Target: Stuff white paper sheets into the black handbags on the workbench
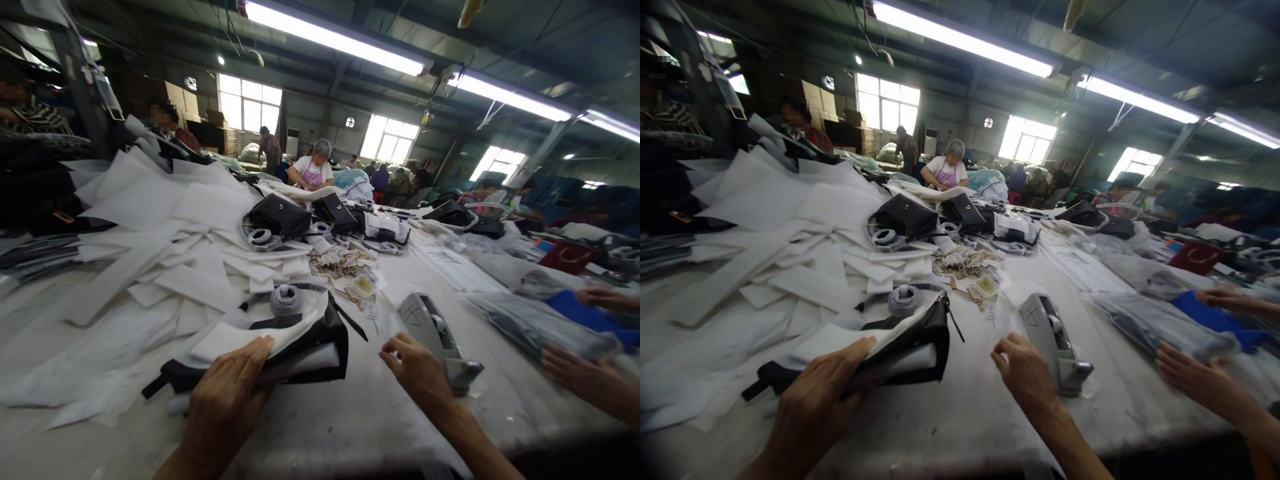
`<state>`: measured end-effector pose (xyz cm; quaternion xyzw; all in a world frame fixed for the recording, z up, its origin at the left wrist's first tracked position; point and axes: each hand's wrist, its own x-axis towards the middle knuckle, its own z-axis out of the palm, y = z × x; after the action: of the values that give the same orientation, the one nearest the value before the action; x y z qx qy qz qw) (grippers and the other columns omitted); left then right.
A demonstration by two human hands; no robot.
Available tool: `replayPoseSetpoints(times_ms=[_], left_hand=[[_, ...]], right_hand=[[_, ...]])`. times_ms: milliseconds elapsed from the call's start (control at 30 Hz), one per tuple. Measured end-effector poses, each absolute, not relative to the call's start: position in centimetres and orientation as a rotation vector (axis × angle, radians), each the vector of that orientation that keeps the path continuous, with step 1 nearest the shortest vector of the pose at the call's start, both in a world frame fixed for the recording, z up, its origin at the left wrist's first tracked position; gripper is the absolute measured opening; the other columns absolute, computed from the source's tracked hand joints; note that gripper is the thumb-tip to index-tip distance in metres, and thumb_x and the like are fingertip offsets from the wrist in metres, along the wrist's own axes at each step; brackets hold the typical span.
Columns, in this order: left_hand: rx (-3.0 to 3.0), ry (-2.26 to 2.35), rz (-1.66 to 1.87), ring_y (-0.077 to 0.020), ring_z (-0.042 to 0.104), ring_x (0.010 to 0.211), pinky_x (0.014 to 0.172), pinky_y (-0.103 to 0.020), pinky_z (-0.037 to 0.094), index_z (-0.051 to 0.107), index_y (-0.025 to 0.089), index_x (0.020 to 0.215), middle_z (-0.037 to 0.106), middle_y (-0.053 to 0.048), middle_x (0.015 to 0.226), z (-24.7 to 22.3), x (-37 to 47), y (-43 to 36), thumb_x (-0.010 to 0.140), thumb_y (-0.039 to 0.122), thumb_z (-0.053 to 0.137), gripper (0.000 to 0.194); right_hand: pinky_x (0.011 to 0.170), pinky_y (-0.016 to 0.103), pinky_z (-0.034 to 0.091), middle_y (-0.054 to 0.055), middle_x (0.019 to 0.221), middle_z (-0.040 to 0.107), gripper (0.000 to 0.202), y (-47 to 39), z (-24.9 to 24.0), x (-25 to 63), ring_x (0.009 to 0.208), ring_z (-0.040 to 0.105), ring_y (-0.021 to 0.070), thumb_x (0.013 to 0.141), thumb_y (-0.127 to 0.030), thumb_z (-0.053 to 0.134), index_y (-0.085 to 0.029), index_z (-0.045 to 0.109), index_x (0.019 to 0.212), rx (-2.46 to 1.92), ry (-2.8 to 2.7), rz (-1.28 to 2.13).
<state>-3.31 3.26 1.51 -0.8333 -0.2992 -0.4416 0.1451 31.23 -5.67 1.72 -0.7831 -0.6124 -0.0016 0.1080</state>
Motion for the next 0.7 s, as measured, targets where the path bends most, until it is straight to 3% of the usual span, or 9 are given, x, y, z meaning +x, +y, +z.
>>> replayPoseSetpoints(times_ms=[133, 267, 367, 467, 567, 700], left_hand=[[-2.404, -0.904, -1.262, -0.0229, 0.069, 0.097, 0.088, -0.033, 0.051, 0.059, 0.014, 0.125, 0.072, -0.010, 0.113, 2.0, -3.2, 3.3, 0.098, 0.020, 0.049, 0.030], [-2.426, -0.929, -1.279, -0.0235, 0.069, 0.100, 0.089, -0.035, 0.051, 0.057, 0.015, 0.126, 0.071, -0.010, 0.115, 2.1, -3.1, 3.2, 0.097, 0.019, 0.051, 0.030], [-2.428, -0.943, -1.285, -0.0237, 0.069, 0.100, 0.089, -0.035, 0.052, 0.058, 0.015, 0.126, 0.071, -0.010, 0.115, 2.0, -3.0, 3.1, 0.097, 0.020, 0.052, 0.030], [-2.405, -0.974, -1.309, -0.0236, 0.069, 0.099, 0.088, -0.034, 0.051, 0.058, 0.015, 0.126, 0.072, -0.009, 0.113, 2.1, -3.1, 3.3, 0.097, 0.022, 0.053, 0.030], [-2.387, -1.031, -1.339, -0.0230, 0.069, 0.097, 0.088, -0.033, 0.051, 0.059, 0.016, 0.125, 0.072, -0.008, 0.111, 2.4, -3.4, 3.6, 0.097, 0.025, 0.055, 0.030], [-2.371, -1.105, -1.353, -0.0228, 0.069, 0.094, 0.088, -0.032, 0.052, 0.060, 0.016, 0.124, 0.073, -0.007, 0.109, 2.8, -3.6, 3.7, 0.096, 0.028, 0.058, 0.029]], right_hand=[[0.080, 0.030, 0.050, 0.001, 0.090, 0.072, 0.010, -6.8, 0.9, 27.6, 0.084, 0.068, 0.0200, 0.086, -0.030, 0.067, -0.026, 0.075, 0.080, -1.919, -2.013, 0.500], [0.076, 0.034, 0.052, 0.005, 0.084, 0.070, 0.035, -6.4, -1.2, 28.3, 0.078, 0.067, 0.0217, 0.096, -0.044, 0.053, -0.022, 0.070, 0.074, -2.013, -1.767, 0.325], [0.096, 0.044, 0.049, 0.013, 0.116, 0.069, 0.034, -5.0, -3.3, 29.2, 0.111, 0.064, 0.0282, 0.098, -0.044, 0.046, -0.020, 0.069, 0.104, -1.975, -1.623, 0.037], [0.115, 0.053, 0.034, 0.014, 0.145, 0.055, 0.045, -3.2, -5.1, 28.6, 0.139, 0.044, 0.0290, 0.099, -0.040, 0.043, -0.018, 0.056, 0.137, -1.936, -1.835, 0.057], [0.121, 0.056, 0.019, 0.012, 0.154, 0.044, 0.054, -0.7, -5.9, 27.3, 0.148, 0.029, 0.0293, 0.099, -0.043, 0.044, -0.018, 0.047, 0.147, -2.003, -2.024, 0.187], [0.119, 0.060, 0.015, 0.022, 0.154, 0.040, 0.055, 3.4, -5.7, 26.5, 0.148, 0.027, 0.0348, 0.097, -0.036, 0.045, -0.007, 0.049, 0.144, -2.249, -1.717, 0.144]])
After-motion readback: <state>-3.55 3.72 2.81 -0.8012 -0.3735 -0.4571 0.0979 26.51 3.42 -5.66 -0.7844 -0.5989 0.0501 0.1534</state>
